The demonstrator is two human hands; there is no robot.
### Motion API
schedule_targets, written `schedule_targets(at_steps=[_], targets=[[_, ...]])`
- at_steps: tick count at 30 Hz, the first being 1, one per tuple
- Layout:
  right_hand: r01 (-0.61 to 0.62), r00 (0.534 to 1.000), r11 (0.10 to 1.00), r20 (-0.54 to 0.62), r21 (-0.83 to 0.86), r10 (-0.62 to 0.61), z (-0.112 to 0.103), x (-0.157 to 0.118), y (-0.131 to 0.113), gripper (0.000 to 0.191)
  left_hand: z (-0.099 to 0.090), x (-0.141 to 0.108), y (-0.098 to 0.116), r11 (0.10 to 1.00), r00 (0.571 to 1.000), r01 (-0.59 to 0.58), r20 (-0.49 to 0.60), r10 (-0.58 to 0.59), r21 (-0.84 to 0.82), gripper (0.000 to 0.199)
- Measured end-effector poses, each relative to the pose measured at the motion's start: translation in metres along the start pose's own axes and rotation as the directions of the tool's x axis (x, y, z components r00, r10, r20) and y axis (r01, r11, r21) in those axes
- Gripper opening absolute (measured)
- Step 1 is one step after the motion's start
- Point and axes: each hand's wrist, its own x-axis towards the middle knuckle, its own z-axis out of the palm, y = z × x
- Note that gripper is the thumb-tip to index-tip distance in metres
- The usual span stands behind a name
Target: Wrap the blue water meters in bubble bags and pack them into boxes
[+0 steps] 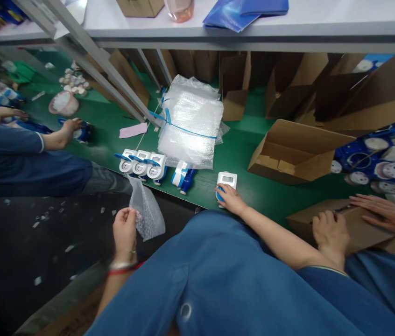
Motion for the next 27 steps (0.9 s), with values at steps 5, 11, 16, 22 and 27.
schedule_targets(at_steps=[5, 11, 16, 22, 27], targets=[[-0.078, 0.989, 0.979, 0.137, 0.186, 0.053, -0.037, 0.039, 0.004, 0.031, 0.003, -0.005, 0.004, 1.0, 1.0, -0.006, 0.026, 0.006, -0.013, 0.019], [-0.29, 0.937, 0.929, 0.264, 0.23, 0.227, -0.06, 0.084, 0.007, 0.023, 0.007, -0.007, 0.006, 0.999, 0.998, -0.026, 0.051, 0.025, 0.029, 0.019], [-0.264, 0.952, 0.927, 0.225, 0.265, 0.207, -0.048, 0.06, 0.006, 0.03, 0.008, -0.01, 0.004, 1.0, 0.997, -0.018, 0.073, 0.018, 0.008, 0.02], [-0.457, 0.712, 0.723, -0.274, 0.518, 0.647, -0.009, 0.002, 0.03, 0.058, 0.013, -0.015, 0.003, 1.0, 0.99, 0.011, 0.14, -0.012, 0.012, 0.02], [-0.413, 0.727, 0.326, 0.092, 0.85, 0.681, 0.035, 0.008, 0.039, 0.054, 0.021, -0.01, 0.012, 1.0, 0.963, -0.02, 0.268, 0.019, 0.0, 0.024]])
